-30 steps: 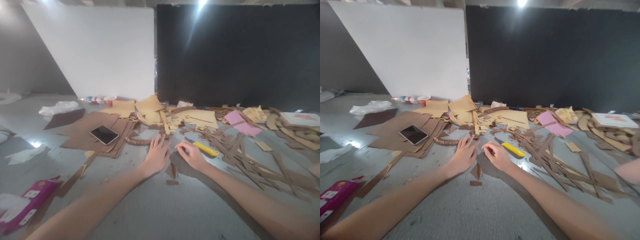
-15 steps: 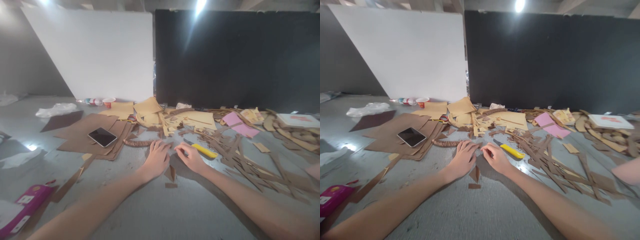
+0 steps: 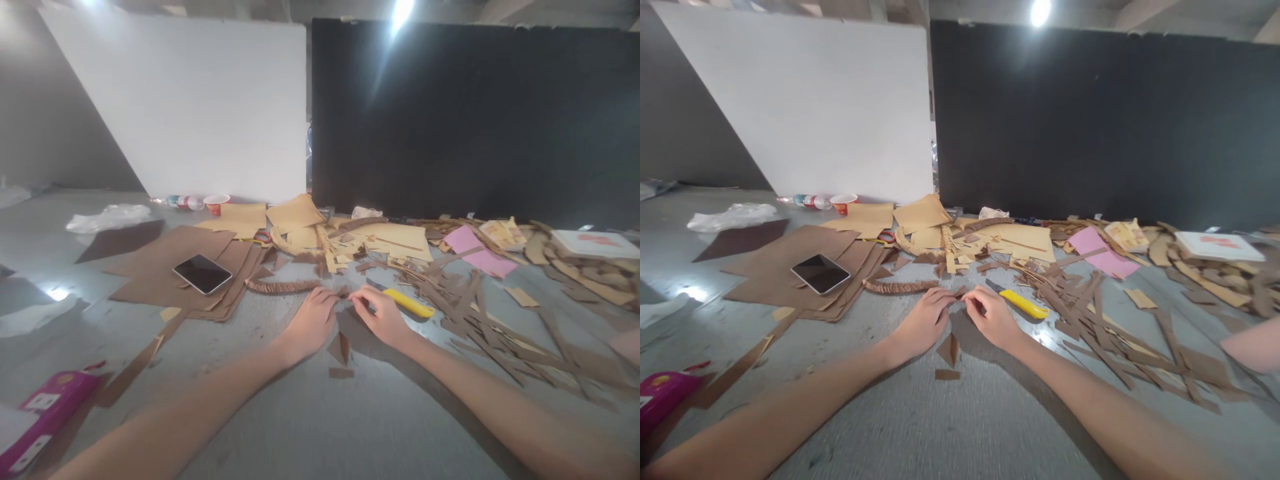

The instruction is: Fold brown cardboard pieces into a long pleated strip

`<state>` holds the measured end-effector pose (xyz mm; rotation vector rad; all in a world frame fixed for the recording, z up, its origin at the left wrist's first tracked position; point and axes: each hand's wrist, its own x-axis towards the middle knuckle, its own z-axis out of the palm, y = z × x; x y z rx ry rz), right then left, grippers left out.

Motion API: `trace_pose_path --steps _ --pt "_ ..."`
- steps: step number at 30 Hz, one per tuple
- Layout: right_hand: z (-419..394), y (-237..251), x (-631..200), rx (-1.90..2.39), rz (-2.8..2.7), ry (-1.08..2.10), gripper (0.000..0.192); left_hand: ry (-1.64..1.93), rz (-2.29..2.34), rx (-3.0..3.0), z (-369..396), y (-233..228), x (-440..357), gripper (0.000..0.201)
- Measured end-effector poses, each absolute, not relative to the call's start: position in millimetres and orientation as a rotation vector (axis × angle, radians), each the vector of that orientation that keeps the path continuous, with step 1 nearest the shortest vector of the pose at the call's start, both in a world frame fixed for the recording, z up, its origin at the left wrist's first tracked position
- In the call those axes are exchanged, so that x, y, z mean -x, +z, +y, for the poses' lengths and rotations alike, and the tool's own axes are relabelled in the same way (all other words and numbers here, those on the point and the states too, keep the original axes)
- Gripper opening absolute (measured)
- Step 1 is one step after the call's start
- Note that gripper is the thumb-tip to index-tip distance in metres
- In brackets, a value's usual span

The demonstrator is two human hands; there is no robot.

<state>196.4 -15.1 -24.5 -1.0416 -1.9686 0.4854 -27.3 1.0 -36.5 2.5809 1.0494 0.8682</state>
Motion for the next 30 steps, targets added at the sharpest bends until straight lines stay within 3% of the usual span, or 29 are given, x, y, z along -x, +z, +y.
trace_pose_path --steps 16,23,30 --pt "1.2 -39.0 -201.9 1.19 -1.883 0.425 0.027 0.802 0.884 -2.706 -1.9 -27.6 24.7 0.045" --pt "3.7 -40.6 -201.7 1.208 -1.913 0.487 0.015 0.861 0.837 -2.713 -1.4 -29.4 26.8 0.051" --pt "1.0 -40.3 -202.6 1.268 -1.859 0.589 0.023 0.914 0.825 -2.659 -3.3 -27.7 28.1 0.058"
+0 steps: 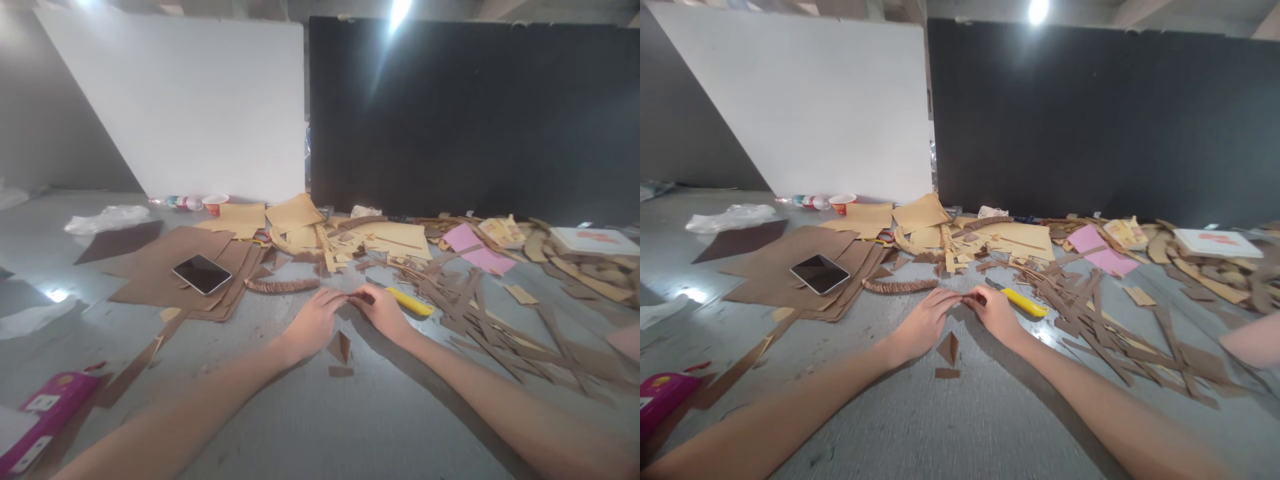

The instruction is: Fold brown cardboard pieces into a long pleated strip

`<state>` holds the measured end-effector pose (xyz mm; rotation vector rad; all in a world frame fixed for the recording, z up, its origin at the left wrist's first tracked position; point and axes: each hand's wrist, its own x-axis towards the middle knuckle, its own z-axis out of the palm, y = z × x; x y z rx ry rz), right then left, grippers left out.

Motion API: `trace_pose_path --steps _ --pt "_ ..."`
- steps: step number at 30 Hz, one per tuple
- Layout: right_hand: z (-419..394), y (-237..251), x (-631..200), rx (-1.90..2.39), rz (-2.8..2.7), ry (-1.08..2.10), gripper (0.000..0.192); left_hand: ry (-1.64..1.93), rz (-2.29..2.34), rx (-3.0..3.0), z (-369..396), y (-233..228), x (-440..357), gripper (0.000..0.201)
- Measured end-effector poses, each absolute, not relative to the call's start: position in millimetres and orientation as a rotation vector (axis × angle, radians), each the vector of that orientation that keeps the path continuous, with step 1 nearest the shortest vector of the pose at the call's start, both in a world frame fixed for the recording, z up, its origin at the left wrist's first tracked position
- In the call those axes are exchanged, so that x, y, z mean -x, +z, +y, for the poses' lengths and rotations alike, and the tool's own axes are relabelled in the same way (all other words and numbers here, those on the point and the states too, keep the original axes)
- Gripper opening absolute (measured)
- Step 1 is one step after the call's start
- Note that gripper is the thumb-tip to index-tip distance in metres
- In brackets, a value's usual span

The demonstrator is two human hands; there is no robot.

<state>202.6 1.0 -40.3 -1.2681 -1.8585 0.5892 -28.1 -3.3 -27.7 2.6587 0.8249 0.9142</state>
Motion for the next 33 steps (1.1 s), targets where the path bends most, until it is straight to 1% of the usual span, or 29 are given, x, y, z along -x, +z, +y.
trace_pose_path --steps 5,8,12,17,20,26,33 --pt "-1.0 -39.0 -202.2 1.299 -1.84 0.612 0.027 0.886 0.893 -2.654 -5.4 -27.2 28.8 0.061" --pt "-2.3 -35.3 -201.2 1.283 -1.874 0.602 0.028 0.873 0.932 -2.655 -6.8 -25.0 28.8 0.06" --pt "-3.0 -32.8 -201.3 1.274 -1.85 0.601 0.033 0.905 0.961 -2.656 -8.1 -22.1 28.5 0.057" --pt "0.0 -34.3 -204.9 1.206 -1.761 0.369 0.034 0.89 0.988 -2.664 -5.9 -26.1 28.6 0.046" --pt "1.9 -36.1 -207.0 1.204 -1.727 0.331 0.036 0.894 0.985 -2.662 -4.7 -28.8 28.4 0.044" --pt "1.6 -40.3 -206.2 1.145 -1.637 0.446 0.052 0.948 0.91 -2.643 -5.4 -28.6 28.3 0.039" --pt "-1.3 -36.8 -202.7 1.091 -1.705 0.497 0.043 1.075 0.907 -2.53 -8.7 -24.2 26.5 0.041"
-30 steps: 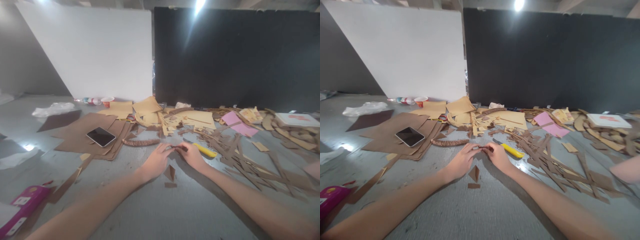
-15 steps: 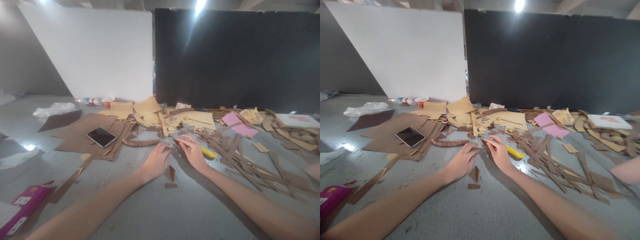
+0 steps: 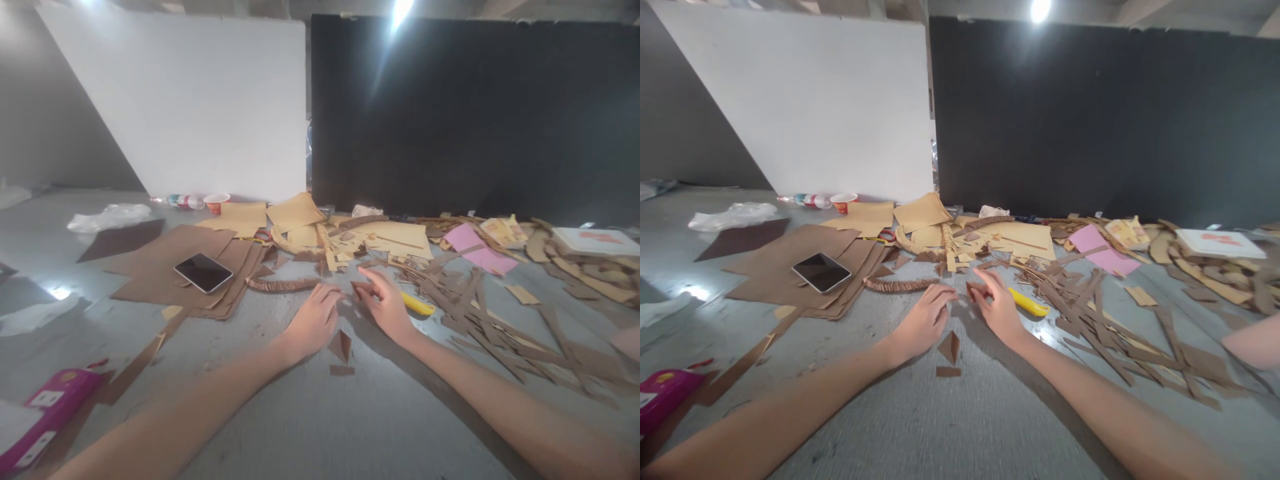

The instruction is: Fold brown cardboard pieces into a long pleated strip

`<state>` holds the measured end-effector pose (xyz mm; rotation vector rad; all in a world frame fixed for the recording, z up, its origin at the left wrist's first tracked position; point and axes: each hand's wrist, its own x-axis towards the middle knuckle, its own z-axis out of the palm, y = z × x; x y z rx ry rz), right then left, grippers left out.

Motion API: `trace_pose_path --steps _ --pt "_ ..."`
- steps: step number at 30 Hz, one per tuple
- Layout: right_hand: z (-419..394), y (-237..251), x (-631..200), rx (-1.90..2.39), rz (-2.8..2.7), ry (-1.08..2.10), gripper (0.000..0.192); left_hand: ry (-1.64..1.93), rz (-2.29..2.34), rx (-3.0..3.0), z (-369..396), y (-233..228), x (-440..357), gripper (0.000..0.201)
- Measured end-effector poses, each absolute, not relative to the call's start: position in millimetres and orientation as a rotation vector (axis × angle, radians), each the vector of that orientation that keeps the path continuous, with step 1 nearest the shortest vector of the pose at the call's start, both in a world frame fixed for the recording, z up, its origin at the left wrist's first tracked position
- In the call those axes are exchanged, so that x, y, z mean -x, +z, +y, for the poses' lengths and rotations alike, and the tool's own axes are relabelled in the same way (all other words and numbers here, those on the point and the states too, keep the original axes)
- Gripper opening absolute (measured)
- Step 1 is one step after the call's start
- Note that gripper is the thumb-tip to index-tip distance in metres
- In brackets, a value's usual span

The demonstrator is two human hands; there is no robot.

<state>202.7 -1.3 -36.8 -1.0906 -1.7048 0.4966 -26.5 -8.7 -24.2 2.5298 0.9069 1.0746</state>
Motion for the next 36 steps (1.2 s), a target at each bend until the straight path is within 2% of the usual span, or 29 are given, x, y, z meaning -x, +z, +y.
trace_pose_path --steps 5,11,15,20,24,27,32,36 --pt "-8.1 -32.5 -198.0 1.059 -1.812 0.491 0.032 0.943 1.025 -2.208 -10.1 -15.8 26.0 0.031" --pt "-17.1 -29.9 -196.7 0.902 -1.993 0.452 0.029 0.772 0.8 -1.759 1.4 -12.4 29.7 0.04" --pt "-21.0 -27.7 -196.6 0.854 -2.041 0.505 0.03 0.776 0.684 -1.739 4.2 -14.6 29.6 0.036" --pt "-17.8 -31.8 -196.7 0.945 -1.915 0.69 0.031 0.809 0.761 -1.663 9.5 -22.9 29.6 0.035" --pt "-13.3 -29.4 -196.9 0.993 -1.964 0.591 0.018 0.862 0.823 -1.647 13.9 -25.4 30.5 0.033" --pt "-12.8 -23.3 -196.5 0.961 -2.025 0.592 0.024 0.855 0.781 -1.613 15.2 -23.3 30.6 0.035" --pt "-17.0 -14.6 -197.4 0.952 -1.999 0.794 0.033 0.826 0.78 -1.609 16.0 -21.0 31.3 0.037" --pt "-18.2 -13.1 -197.5 0.933 -1.988 0.812 0.033 0.83 0.85 -1.627 15.5 -20.8 31.7 0.041"
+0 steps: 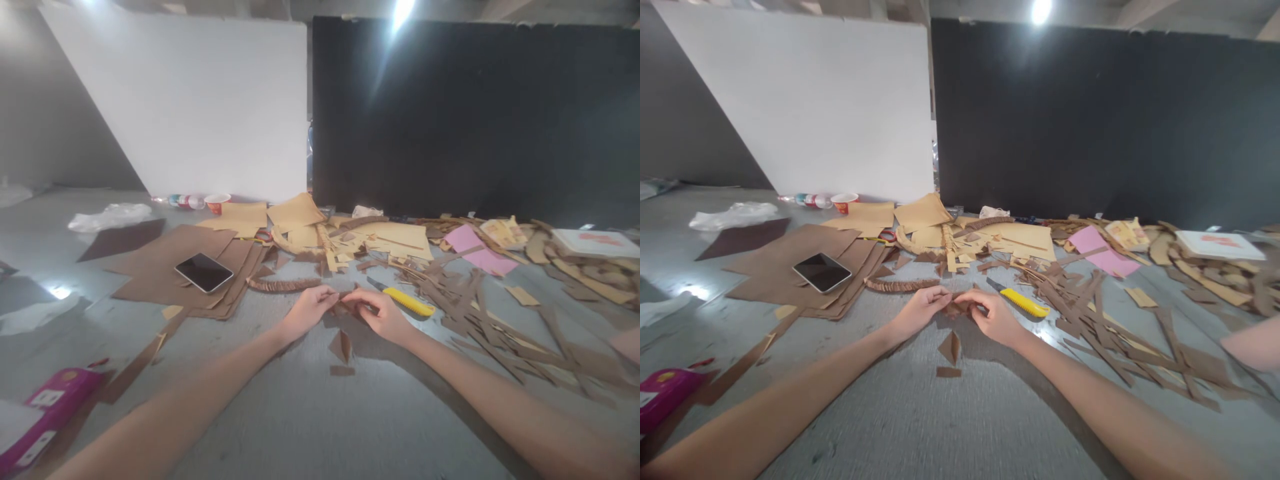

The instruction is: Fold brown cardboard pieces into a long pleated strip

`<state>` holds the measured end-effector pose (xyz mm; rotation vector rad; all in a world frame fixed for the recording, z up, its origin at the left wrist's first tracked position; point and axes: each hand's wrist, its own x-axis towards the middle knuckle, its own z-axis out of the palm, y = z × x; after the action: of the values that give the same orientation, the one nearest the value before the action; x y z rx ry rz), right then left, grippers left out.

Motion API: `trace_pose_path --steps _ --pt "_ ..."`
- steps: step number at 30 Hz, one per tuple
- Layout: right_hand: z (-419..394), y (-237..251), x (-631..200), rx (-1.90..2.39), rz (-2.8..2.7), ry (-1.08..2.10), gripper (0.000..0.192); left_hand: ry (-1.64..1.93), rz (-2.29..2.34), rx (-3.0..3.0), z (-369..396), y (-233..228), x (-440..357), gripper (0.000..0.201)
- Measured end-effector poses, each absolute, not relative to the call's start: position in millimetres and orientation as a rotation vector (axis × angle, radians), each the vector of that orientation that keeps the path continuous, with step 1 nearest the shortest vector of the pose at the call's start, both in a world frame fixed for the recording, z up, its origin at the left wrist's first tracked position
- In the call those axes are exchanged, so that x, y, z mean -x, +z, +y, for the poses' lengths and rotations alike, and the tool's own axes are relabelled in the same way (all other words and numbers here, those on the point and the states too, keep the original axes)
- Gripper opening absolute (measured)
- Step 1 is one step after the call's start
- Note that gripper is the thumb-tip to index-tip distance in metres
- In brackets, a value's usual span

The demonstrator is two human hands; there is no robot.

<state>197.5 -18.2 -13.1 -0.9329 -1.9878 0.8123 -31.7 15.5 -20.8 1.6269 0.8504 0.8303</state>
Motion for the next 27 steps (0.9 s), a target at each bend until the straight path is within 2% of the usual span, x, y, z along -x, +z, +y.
trace_pose_path --steps 10,17,27 --pt "-14.4 -22.8 -194.5 0.844 -2.04 0.71 0.019 0.792 0.877 -1.653 18.5 -29.8 31.4 0.038" --pt "-16.0 -19.5 -192.8 0.877 -1.983 0.709 0.022 0.803 0.929 -1.785 15.6 -29.6 32.7 0.035" --pt "-14.4 -22.7 -196.5 0.73 -2.058 0.647 0.022 0.782 1.01 -1.815 17.0 -32.2 32.7 0.042"
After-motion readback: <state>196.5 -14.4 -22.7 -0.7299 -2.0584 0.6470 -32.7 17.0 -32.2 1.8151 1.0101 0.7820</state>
